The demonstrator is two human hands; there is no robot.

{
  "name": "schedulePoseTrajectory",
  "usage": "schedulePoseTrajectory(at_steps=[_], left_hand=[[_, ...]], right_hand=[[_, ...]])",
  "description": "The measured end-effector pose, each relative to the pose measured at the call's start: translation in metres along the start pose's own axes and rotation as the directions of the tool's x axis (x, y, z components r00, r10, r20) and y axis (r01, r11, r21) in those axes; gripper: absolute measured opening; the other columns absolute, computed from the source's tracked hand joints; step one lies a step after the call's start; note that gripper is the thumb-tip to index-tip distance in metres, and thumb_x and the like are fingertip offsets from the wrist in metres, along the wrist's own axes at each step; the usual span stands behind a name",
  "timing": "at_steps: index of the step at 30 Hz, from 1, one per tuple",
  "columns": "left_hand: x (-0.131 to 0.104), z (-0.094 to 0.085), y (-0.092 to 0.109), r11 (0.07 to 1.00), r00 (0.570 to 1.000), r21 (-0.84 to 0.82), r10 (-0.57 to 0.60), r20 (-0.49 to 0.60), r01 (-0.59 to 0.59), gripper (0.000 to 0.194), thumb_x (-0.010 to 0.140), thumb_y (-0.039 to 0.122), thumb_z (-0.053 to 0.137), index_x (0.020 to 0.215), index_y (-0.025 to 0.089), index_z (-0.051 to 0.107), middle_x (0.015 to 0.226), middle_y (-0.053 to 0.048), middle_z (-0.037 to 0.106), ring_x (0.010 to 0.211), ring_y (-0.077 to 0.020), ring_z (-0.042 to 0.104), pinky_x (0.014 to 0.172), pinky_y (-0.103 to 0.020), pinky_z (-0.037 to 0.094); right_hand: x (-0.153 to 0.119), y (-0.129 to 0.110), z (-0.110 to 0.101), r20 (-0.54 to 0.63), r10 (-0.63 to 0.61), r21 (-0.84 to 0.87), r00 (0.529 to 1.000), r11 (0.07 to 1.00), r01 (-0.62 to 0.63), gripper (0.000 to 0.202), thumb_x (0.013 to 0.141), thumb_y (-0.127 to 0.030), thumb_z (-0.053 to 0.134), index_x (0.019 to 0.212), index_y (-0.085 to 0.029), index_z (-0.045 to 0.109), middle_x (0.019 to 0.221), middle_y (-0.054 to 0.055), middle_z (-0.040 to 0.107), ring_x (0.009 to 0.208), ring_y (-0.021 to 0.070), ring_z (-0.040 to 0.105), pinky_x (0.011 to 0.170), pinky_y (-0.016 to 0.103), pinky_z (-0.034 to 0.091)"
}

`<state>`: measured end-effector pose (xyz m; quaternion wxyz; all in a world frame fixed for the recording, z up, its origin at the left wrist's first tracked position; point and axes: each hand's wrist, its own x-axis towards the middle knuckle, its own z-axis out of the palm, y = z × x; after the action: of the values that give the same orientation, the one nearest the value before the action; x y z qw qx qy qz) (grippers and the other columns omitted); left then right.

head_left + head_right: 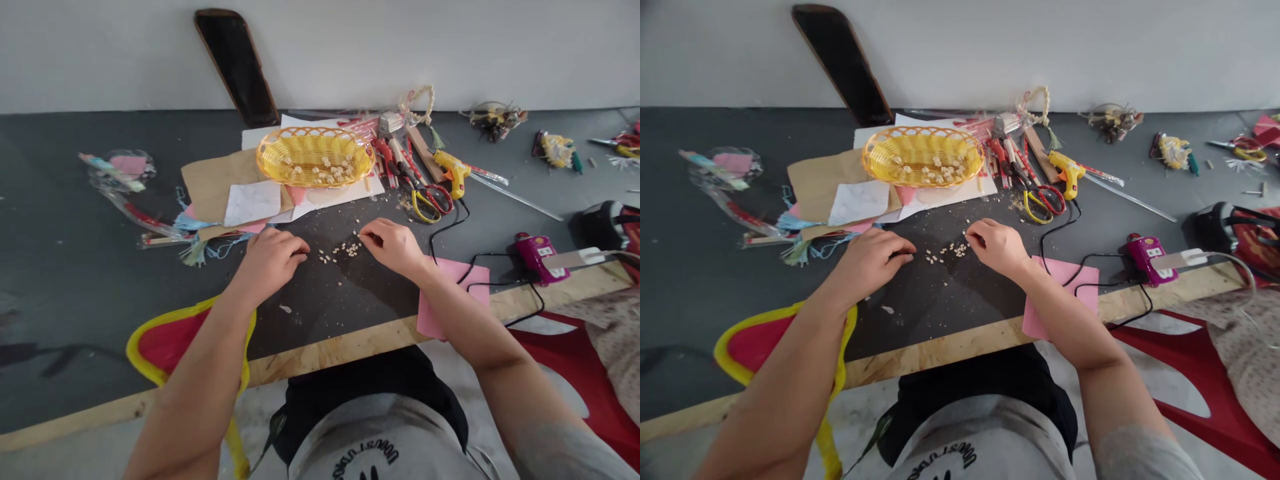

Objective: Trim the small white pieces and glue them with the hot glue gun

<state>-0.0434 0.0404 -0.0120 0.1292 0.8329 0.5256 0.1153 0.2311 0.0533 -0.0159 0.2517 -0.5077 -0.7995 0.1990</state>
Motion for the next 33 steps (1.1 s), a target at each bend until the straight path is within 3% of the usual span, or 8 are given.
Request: schedulePoseTrajectory(at_steps=[5, 12, 18, 27, 30, 33], left_hand=[[0.0, 0.001, 0.009, 0.994, 0.999, 0.104, 0.02, -0.032, -0.017, 0.015, 0.092, 0.025, 0.054, 0.086, 0.024, 0.068, 0.089, -0.007, 0.071, 0.097, -0.0297, 0.057, 0.09, -0.046, 0.04], [0.007, 0.012, 0.033, 0.998, 0.996, -0.037, 0.048, -0.079, -0.051, 0.016, 0.095, 0.023, 0.054, 0.09, 0.022, 0.069, 0.091, -0.006, 0.074, 0.093, -0.0276, 0.06, 0.086, -0.042, 0.044], [0.005, 0.012, 0.036, 0.995, 0.991, -0.053, 0.083, -0.105, -0.089, 0.016, 0.094, 0.022, 0.056, 0.101, 0.024, 0.071, 0.107, -0.006, 0.075, 0.102, -0.0277, 0.061, 0.092, -0.045, 0.041], [0.005, 0.018, 0.046, 0.987, 0.982, 0.01, 0.158, -0.104, -0.158, 0.015, 0.092, 0.023, 0.061, 0.085, 0.023, 0.074, 0.101, -0.008, 0.073, 0.103, -0.0298, 0.057, 0.092, -0.052, 0.037], [0.006, 0.018, 0.046, 0.99, 0.982, -0.04, 0.132, -0.137, -0.138, 0.014, 0.092, 0.023, 0.06, 0.086, 0.022, 0.073, 0.098, -0.007, 0.074, 0.102, -0.0289, 0.058, 0.093, -0.051, 0.039], [0.005, 0.014, 0.046, 0.97, 0.979, -0.224, 0.055, -0.198, -0.099, 0.014, 0.094, 0.024, 0.058, 0.088, 0.023, 0.071, 0.093, -0.005, 0.074, 0.095, -0.0245, 0.06, 0.09, -0.043, 0.045]], right_hand=[[0.0, 0.0, 0.003, 0.037, 0.007, -0.049, 0.999, 0.999, -0.006, 0.018, 0.093, -0.021, 0.051, 0.088, -0.021, 0.069, 0.095, 0.005, 0.073, 0.086, 0.0166, 0.067, 0.076, 0.026, 0.049], [-0.001, 0.0, 0.004, 0.023, -0.003, -0.09, 1.0, 0.996, 0.005, 0.023, 0.094, -0.018, 0.05, 0.104, -0.022, 0.07, 0.106, 0.006, 0.073, 0.091, 0.0184, 0.07, 0.077, 0.028, 0.051], [-0.002, 0.001, 0.004, -0.001, 0.002, -0.099, 1.0, 0.995, -0.002, 0.022, 0.094, -0.018, 0.052, 0.105, -0.022, 0.071, 0.106, 0.007, 0.073, 0.088, 0.0186, 0.071, 0.077, 0.028, 0.053], [-0.004, -0.005, 0.002, 0.008, -0.056, -0.081, 0.998, 0.995, 0.057, 0.019, 0.094, -0.019, 0.052, 0.099, -0.021, 0.071, 0.101, 0.006, 0.074, 0.088, 0.0176, 0.07, 0.075, 0.026, 0.05], [-0.006, -0.008, 0.002, 0.055, -0.111, -0.115, 0.992, 0.987, 0.117, 0.017, 0.093, -0.019, 0.054, 0.092, -0.021, 0.071, 0.095, 0.005, 0.075, 0.084, 0.0181, 0.07, 0.069, 0.026, 0.047], [-0.008, -0.014, 0.003, 0.081, -0.158, -0.054, 0.984, 0.985, 0.162, 0.017, 0.092, -0.018, 0.055, 0.092, -0.02, 0.071, 0.094, 0.006, 0.074, 0.082, 0.0178, 0.069, 0.068, 0.026, 0.046]])
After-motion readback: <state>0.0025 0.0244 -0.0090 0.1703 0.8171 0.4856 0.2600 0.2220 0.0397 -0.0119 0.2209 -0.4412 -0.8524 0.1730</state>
